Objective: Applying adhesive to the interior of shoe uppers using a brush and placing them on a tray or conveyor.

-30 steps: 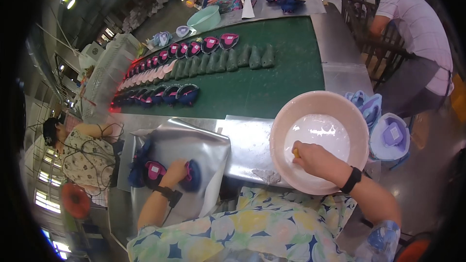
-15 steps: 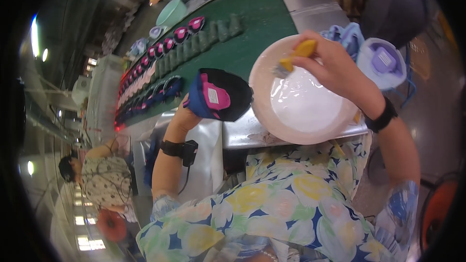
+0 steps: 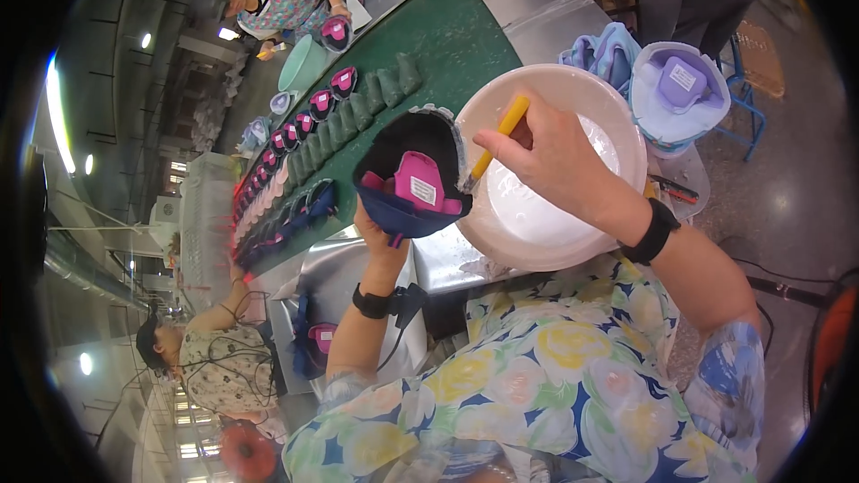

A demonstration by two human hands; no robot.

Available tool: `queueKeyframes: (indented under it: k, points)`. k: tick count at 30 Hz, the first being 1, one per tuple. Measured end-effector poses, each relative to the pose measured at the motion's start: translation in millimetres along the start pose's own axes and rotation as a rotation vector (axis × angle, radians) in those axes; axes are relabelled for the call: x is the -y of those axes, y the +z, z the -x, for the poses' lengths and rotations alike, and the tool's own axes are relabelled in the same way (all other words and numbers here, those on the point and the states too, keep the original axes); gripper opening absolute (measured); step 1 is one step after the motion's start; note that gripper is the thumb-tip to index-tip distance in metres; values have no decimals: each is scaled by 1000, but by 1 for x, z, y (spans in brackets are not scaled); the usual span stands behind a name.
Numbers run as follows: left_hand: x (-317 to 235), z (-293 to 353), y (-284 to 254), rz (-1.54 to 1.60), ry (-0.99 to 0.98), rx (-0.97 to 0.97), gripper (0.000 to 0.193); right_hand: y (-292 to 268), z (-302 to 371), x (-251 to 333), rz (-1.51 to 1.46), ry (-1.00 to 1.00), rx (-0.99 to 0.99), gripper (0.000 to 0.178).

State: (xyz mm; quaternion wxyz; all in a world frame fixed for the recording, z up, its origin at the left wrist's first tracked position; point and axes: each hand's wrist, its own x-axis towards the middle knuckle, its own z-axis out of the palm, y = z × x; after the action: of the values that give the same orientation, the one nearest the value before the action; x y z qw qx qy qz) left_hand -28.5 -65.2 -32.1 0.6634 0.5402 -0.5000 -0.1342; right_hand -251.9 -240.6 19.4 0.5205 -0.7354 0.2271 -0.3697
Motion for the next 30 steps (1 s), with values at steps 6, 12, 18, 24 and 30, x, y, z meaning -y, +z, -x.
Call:
queueKeyframes:
  k: [6, 12, 18, 24, 30]
  points:
    - [-19, -29, 1, -587, 516, 163, 41, 4, 7, 1, -194, 261, 24, 34]
    - [-15, -33, -18, -624, 24, 81, 55, -5, 7, -2, -261, 71, -8, 29]
    - [-13, -11, -20, 579, -1148, 55, 39, -10, 16, -12, -49, -207, 45, 23]
    - [-36, 13, 38, 782, -1365, -105, 46, 16, 15, -11, -87, -495, 129, 25]
    - [-32, 15, 32, 1092, -1390, -6, 41, 25, 1, -2, 171, -664, 264, 22]
